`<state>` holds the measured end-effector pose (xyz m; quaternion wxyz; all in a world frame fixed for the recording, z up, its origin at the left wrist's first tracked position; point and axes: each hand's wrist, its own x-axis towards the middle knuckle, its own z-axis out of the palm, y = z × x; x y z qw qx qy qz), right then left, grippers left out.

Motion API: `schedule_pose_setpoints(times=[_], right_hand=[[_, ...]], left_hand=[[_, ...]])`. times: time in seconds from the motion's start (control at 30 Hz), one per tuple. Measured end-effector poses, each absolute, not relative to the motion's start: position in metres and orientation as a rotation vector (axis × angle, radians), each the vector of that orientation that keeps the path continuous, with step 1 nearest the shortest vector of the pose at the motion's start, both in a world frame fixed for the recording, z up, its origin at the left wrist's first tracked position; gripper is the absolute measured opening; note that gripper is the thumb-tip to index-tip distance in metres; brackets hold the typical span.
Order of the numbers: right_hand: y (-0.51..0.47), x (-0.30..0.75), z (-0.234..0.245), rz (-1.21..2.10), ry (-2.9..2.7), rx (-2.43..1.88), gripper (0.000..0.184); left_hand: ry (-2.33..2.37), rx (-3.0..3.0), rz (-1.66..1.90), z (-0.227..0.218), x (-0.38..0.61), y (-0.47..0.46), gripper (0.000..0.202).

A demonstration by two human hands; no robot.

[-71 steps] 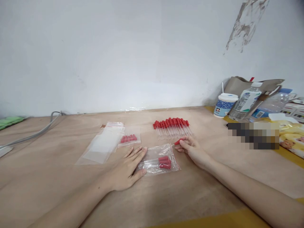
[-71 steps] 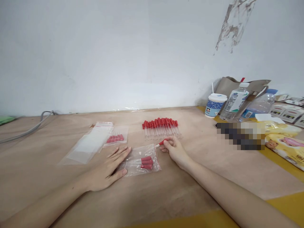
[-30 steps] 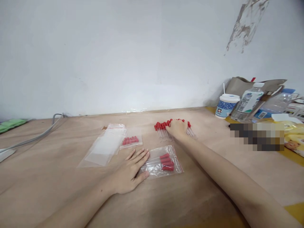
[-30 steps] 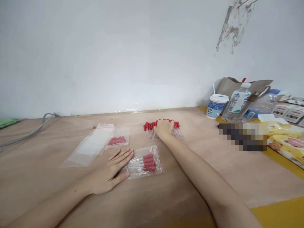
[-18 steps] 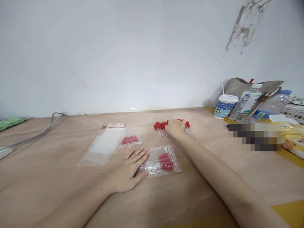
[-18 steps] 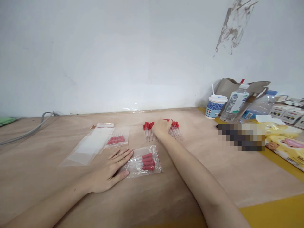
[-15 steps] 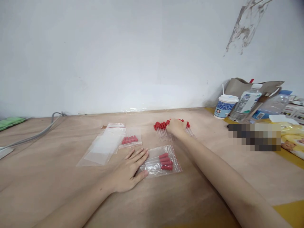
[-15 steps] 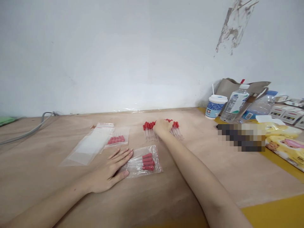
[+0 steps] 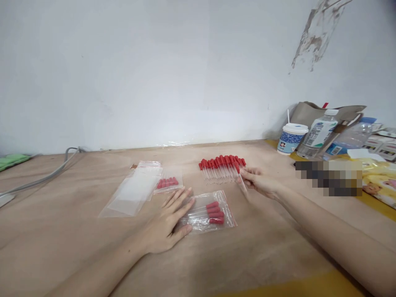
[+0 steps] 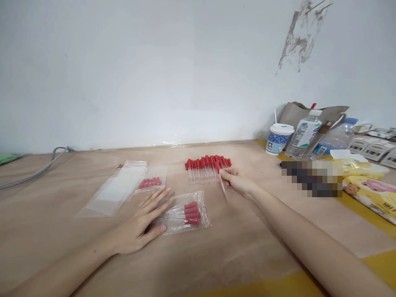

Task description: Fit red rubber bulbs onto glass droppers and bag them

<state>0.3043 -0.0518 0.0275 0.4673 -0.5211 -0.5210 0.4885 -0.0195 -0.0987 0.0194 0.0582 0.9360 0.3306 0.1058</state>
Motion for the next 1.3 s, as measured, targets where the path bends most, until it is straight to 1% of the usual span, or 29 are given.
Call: schedule_pose_setpoints(times=[0.1,0.2,0.3,0.4,0.47,0.63,0.73,0.9,1.07,1.3], right_hand=[[-0.061,0.310,0.016,1.171,-1.113,-1.228,0.046],[-0.066,0.304,0.011,1.118,-1.074,-1.166,0.057],[-0.069,0.291,0.005,1.005,-1.074,-1.154,0.061],[-0.072,0.278,-0.002,0.922,-1.049,-1.135,0.058],[-0.074,0.271,-0.005,0.925,-1.013,-1.110,0.056],[-0.080,0.258,-0.008,1.115,-0.913,-1.032,0.051],[-0.083,0.257,-0.010,1.168,-0.918,-0.999,0.047],[-0.085,0.258,-0.013,1.155,-0.967,-1.011,0.049],[-0.087,0.258,-0.012,1.171,-0.885,-0.979,0.050],[-0.091,0.270,-0.003,1.357,-1.280,-1.131,0.036]], left_hand=[[0.988,2.783,0.419,0.017,-0.021,-0.100,0.052],[1.042,2.696,0.424,0.013,-0.023,-0.100,0.049],[1.048,2.670,0.417,0.011,-0.025,-0.098,0.049],[1.021,2.677,0.434,0.012,-0.025,-0.098,0.048],[1.016,2.681,0.441,0.013,-0.024,-0.097,0.048],[1.029,2.663,0.402,0.016,-0.023,-0.098,0.049],[1.028,2.656,0.416,0.016,-0.022,-0.099,0.049],[1.002,2.658,0.432,0.015,-0.023,-0.099,0.049],[1.013,2.659,0.424,0.014,-0.024,-0.098,0.050],[1.013,2.633,0.434,0.015,-0.021,-0.098,0.052]])
